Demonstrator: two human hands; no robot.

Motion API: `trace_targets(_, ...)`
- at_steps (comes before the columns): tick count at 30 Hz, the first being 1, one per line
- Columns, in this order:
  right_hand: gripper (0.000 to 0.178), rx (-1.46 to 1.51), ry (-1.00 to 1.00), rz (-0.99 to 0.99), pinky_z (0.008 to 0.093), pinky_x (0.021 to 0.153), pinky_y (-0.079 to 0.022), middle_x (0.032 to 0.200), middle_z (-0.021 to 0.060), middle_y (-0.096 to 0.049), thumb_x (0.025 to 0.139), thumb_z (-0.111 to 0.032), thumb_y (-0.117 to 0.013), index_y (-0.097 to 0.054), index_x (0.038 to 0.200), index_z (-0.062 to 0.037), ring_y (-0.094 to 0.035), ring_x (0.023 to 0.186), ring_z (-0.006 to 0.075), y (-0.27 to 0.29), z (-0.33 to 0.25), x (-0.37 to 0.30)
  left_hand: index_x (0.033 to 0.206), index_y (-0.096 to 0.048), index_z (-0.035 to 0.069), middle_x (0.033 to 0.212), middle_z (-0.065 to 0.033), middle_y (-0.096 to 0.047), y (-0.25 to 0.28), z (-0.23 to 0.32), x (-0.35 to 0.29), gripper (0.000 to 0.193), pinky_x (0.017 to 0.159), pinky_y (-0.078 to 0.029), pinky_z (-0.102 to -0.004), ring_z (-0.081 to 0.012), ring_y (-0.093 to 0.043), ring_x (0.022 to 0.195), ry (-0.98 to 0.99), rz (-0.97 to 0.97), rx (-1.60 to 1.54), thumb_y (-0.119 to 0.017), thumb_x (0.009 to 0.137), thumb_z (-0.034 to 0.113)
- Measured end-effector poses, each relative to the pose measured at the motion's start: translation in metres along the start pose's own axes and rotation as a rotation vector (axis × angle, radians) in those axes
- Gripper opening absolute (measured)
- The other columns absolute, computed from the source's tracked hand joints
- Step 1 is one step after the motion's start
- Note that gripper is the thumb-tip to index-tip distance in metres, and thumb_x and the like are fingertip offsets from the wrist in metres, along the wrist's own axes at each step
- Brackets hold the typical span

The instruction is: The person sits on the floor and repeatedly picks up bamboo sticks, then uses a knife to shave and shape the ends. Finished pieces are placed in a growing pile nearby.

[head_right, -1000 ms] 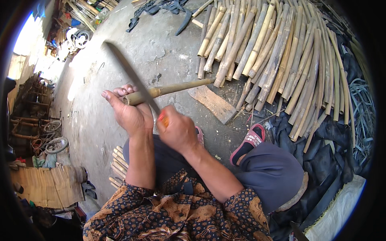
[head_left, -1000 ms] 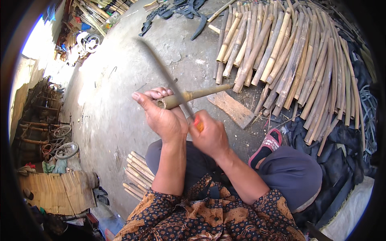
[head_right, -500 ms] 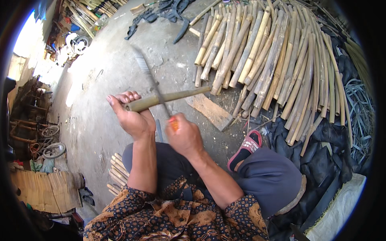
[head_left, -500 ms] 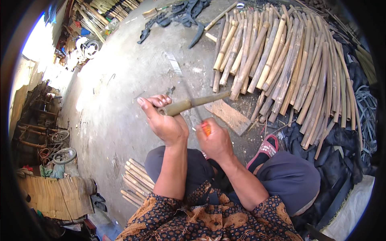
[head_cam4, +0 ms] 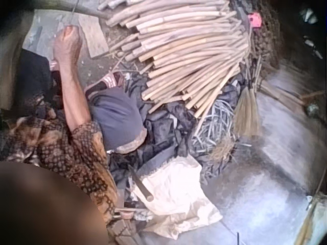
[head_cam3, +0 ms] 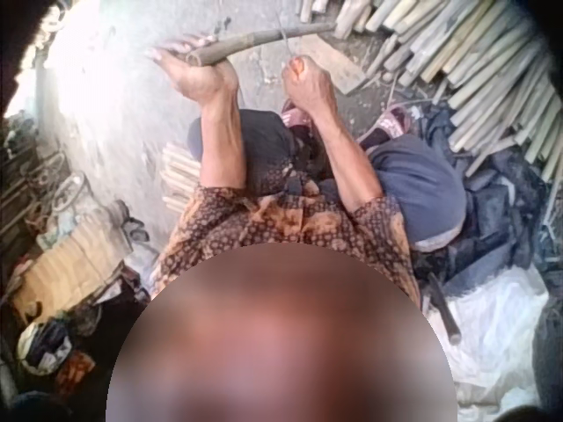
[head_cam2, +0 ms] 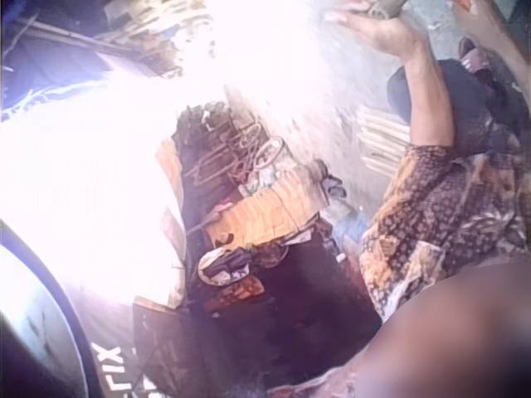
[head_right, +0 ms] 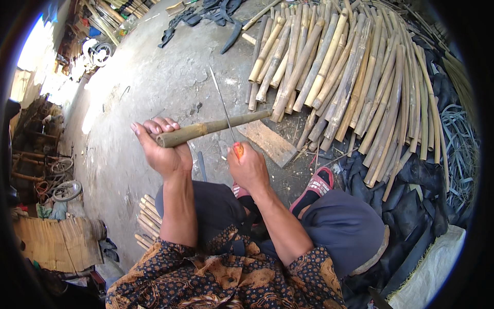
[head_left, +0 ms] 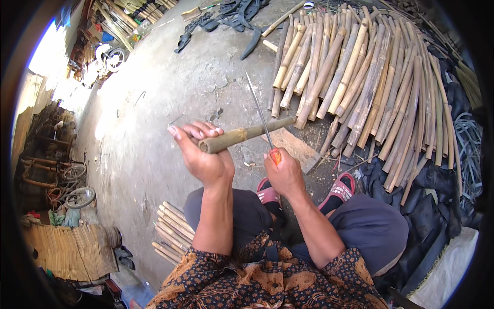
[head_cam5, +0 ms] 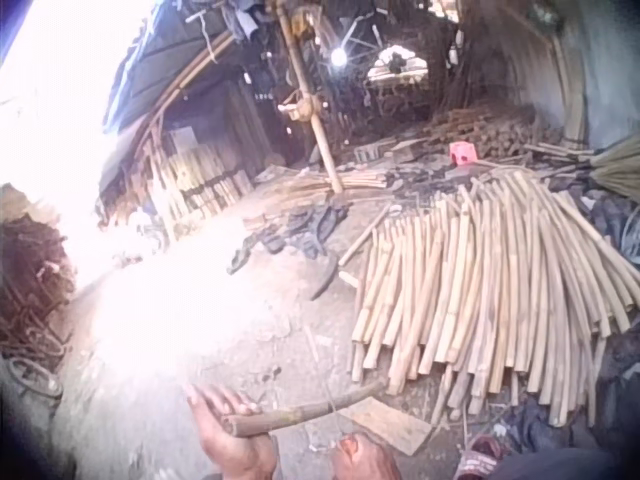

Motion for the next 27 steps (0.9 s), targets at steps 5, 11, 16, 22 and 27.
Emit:
trace_targets(5,0.028,0.171,0.214,-0.249,0.0481,0.062,-0.051,0.070,0.0232,-0.066,0.096,-0.027,-0.065,-0.062,0.090,0.0000,-0.068,0.070,0.0437,-0.019,-0.023,-0.007,0.073,-0.045,0.011,0.067,-0.0064,-0.048,0.001,-0.008,0.004,0.055,0.069,-0.048,-0.0349,-0.0197,-0.050,0.067,0.113,-0.026,-0.029,-0.033,0.111,0.049)
trace_targets(11,0.024,0.098,0.153,-0.121,0.0511,0.060,-0.052,0.069,0.0250,-0.065,0.094,-0.025,-0.066,-0.062,0.093,-0.0013,-0.068,0.070,0.0463,-0.010,-0.016,-0.002,0.071,-0.046,0.012,0.062,-0.0074,-0.049,0.003,-0.012,0.014,0.057,0.069,-0.048,-0.0347,-0.0220,-0.051,0.067,0.164,-0.042,-0.104,-0.033,0.111,0.050)
trace_targets(16,0.023,0.060,0.036,-0.154,0.0522,0.060,-0.053,0.071,0.0258,-0.066,0.094,-0.023,-0.067,-0.061,0.096,-0.0016,-0.069,0.072,0.0466,-0.009,-0.007,-0.002,0.073,-0.046,0.012,0.059,-0.0074,-0.048,0.005,-0.012,0.020,0.056,0.071,-0.044,-0.0326,-0.0216,-0.050,0.068,0.134,-0.083,-0.111,-0.031,0.111,0.050)
trace_targets(22,0.030,0.110,0.139,-0.235,0.0485,0.061,-0.053,0.069,0.0238,-0.066,0.096,-0.031,-0.064,-0.063,0.095,-0.0004,-0.069,0.067,0.0422,-0.012,-0.022,-0.004,0.090,-0.052,0.011,0.061,-0.0062,-0.049,0.008,-0.019,0.017,0.050,0.067,-0.044,-0.0305,-0.0188,-0.050,0.065,0.124,-0.060,-0.126,-0.032,0.110,0.051)
trace_targets(27,0.028,-0.038,0.021,-0.210,0.0525,0.062,-0.054,0.071,0.0265,-0.067,0.095,-0.029,-0.064,-0.063,0.097,-0.0016,-0.070,0.071,0.0463,-0.011,-0.004,-0.002,0.092,-0.053,0.012,0.063,-0.0059,-0.051,0.012,-0.020,0.027,0.049,0.060,-0.044,-0.0273,-0.0167,-0.049,0.061,0.095,-0.045,-0.188,-0.030,0.110,0.052)
Point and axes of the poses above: each hand's wrist, its own x-axis towards the middle knuckle, its own y-axis out of the back of the hand, z = x × y, the point moved 9 cm from there along x, towards the middle knuckle
